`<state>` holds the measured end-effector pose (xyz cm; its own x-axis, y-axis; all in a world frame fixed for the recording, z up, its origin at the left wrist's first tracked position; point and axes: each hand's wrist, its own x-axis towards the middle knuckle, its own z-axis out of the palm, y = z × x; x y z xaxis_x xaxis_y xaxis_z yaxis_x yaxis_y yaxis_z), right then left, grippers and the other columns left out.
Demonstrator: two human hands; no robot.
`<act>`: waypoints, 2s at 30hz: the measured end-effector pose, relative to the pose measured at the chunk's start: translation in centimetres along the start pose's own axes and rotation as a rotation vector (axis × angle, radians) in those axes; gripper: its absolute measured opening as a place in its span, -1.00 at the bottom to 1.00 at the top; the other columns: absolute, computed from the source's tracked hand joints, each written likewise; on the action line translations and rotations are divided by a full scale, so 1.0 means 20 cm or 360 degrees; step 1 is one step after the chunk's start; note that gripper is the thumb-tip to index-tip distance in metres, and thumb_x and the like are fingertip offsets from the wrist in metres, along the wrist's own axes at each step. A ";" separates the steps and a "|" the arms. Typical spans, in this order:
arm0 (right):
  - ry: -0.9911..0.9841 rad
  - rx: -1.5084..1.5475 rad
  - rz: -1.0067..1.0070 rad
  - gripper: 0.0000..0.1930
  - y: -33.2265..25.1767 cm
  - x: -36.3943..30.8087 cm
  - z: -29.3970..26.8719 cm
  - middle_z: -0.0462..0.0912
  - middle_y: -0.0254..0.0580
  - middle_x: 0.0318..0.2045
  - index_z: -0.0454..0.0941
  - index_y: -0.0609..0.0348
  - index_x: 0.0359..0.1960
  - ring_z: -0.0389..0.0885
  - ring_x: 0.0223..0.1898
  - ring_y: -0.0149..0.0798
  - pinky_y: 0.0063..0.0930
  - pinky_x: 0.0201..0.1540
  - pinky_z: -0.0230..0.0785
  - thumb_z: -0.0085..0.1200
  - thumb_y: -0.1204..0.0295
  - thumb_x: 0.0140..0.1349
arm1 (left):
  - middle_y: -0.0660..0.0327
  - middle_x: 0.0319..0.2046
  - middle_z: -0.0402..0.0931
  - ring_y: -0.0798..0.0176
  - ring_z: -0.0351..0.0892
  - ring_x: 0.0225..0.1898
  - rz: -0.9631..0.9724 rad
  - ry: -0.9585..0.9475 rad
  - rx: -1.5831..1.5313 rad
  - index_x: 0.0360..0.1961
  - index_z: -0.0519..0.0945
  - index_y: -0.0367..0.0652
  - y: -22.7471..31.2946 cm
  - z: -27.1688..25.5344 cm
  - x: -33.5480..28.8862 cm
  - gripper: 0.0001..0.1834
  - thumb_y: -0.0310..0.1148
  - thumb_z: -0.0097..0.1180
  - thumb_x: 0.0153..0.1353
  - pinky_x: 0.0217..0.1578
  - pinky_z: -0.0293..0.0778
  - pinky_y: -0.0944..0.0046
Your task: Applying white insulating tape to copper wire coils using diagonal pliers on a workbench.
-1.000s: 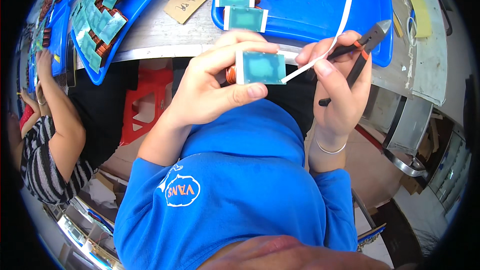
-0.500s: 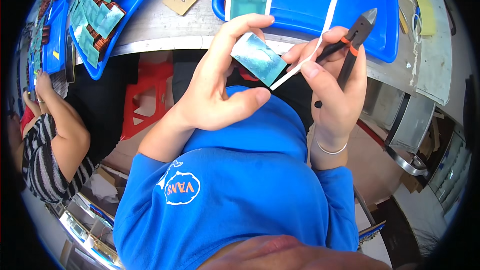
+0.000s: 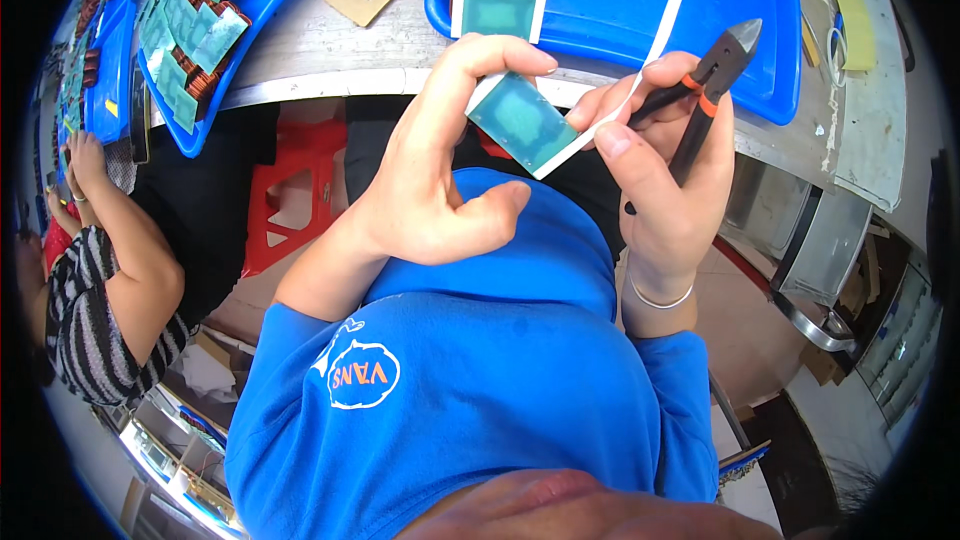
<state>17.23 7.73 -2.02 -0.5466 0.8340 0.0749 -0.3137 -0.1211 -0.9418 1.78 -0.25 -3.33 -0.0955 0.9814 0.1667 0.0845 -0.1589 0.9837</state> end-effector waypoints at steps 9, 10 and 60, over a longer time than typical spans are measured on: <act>-0.0009 -0.0032 -0.0057 -0.63 0.01 0.00 0.00 0.43 -0.26 -0.44 0.26 0.25 -0.11 0.47 -0.35 -0.46 -0.63 -0.28 0.37 0.02 0.69 0.01 | 0.09 -0.21 0.27 0.25 0.29 -0.13 0.0027 -0.0017 0.0009 0.03 0.21 -0.34 0.00 -0.01 0.00 -0.27 -0.41 0.03 -0.32 -0.04 0.18 0.34; -0.0009 -0.0032 -0.0057 -0.63 0.01 0.00 -0.01 0.43 -0.26 -0.44 0.26 0.25 -0.11 0.47 -0.35 -0.46 -0.63 -0.28 0.37 0.02 0.69 0.01 | 0.09 -0.21 0.27 0.25 0.29 -0.13 0.0021 -0.0020 0.0008 0.03 0.21 -0.34 0.00 -0.01 0.00 -0.27 -0.40 0.03 -0.32 -0.05 0.18 0.34; -0.0593 -0.1271 -0.0174 -0.58 -0.05 -0.05 -0.11 0.53 -0.13 -0.36 0.50 0.15 -0.18 0.50 -0.36 -0.13 -0.38 -0.29 0.36 0.14 0.56 -0.21 | 0.12 -0.35 0.34 0.28 0.34 -0.26 0.0174 0.0467 -0.0267 0.03 0.19 -0.26 0.00 0.00 0.01 -0.34 -0.45 0.20 -0.13 -0.17 0.28 0.31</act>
<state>19.75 8.12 -1.94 -0.8061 0.5729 0.1486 0.1801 0.4766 -0.8605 1.79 0.04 -3.26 -0.3781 0.8885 0.2600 -0.0521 -0.3008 0.9523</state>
